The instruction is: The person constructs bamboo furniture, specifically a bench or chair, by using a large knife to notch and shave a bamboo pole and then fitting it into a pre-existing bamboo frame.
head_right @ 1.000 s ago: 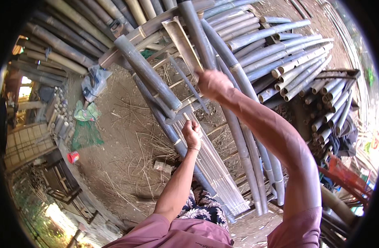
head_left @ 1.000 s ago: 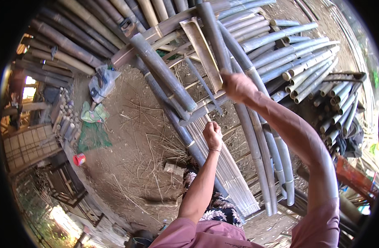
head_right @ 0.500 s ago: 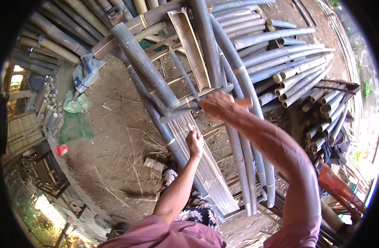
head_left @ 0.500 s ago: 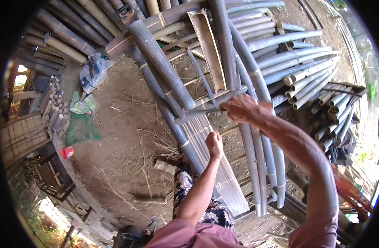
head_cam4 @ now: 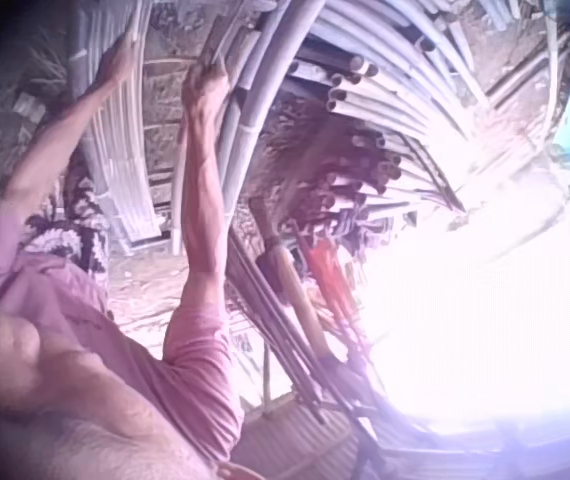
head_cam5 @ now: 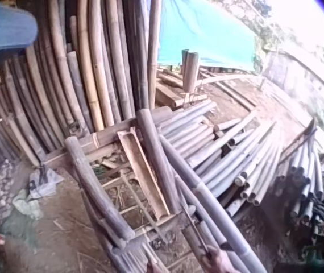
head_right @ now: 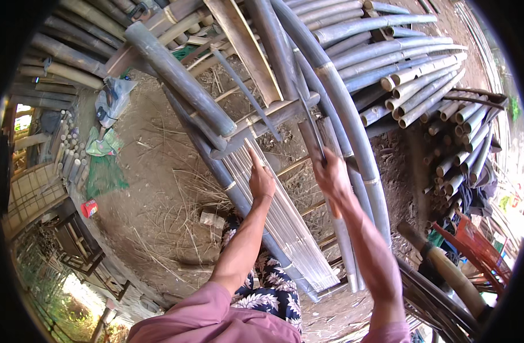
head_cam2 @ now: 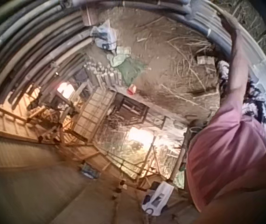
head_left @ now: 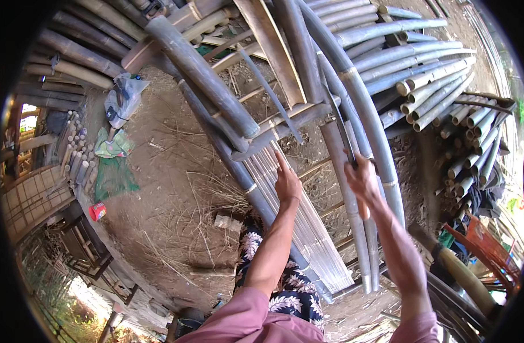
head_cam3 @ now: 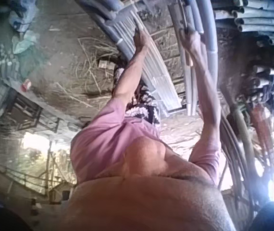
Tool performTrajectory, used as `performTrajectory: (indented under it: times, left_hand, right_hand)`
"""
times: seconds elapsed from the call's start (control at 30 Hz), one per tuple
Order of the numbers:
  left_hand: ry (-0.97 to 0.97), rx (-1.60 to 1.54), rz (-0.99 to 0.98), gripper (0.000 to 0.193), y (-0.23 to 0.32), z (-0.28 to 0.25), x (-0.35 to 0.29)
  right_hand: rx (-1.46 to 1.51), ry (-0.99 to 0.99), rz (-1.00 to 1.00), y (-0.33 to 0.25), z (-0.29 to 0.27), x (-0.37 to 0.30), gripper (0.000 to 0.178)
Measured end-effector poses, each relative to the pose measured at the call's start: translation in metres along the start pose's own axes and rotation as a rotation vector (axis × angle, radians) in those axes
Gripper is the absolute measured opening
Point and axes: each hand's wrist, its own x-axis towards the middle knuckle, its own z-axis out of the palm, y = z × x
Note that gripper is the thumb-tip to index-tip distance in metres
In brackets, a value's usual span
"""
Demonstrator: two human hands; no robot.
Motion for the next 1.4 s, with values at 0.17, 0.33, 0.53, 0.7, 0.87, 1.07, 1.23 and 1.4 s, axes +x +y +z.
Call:
performTrajectory:
  times: [0.17,0.33,0.53,0.7,0.87,1.07,1.23,1.4]
  left_hand:
    - [-0.469,0.15,-0.159,0.088,0.0,0.027,0.043]
    - [-0.518,0.137,-0.037,0.093,-0.033,0.056,0.066]
    - [-0.503,0.211,-0.103,0.095,-0.031,0.059,0.066]
    - [-0.511,0.269,-0.118,0.095,-0.011,0.049,0.05]
    - [-0.283,0.598,0.467,0.08,-0.022,0.067,-0.015]
    - [-0.381,0.803,0.748,0.079,-0.077,0.097,0.004]
    - [-0.349,0.789,0.994,0.085,-0.093,0.097,-0.026]
    - [-0.792,0.917,1.302,0.085,-0.116,0.092,-0.117]
  right_hand:
    - [0.329,0.025,0.342,0.114,0.039,-0.112,0.036]
    - [0.526,0.051,0.594,0.157,0.063,-0.204,0.036]
    - [0.605,0.061,0.747,0.176,0.081,-0.262,0.034]
    - [0.607,0.045,0.792,0.189,0.092,-0.29,0.033]
    - [0.616,0.072,0.856,0.212,0.108,-0.319,0.037]
    - [0.645,0.129,0.916,0.239,0.128,-0.358,0.037]
    - [0.501,0.22,0.864,0.278,0.163,-0.429,0.052]
    - [0.33,0.199,0.965,0.282,0.16,-0.483,0.064]
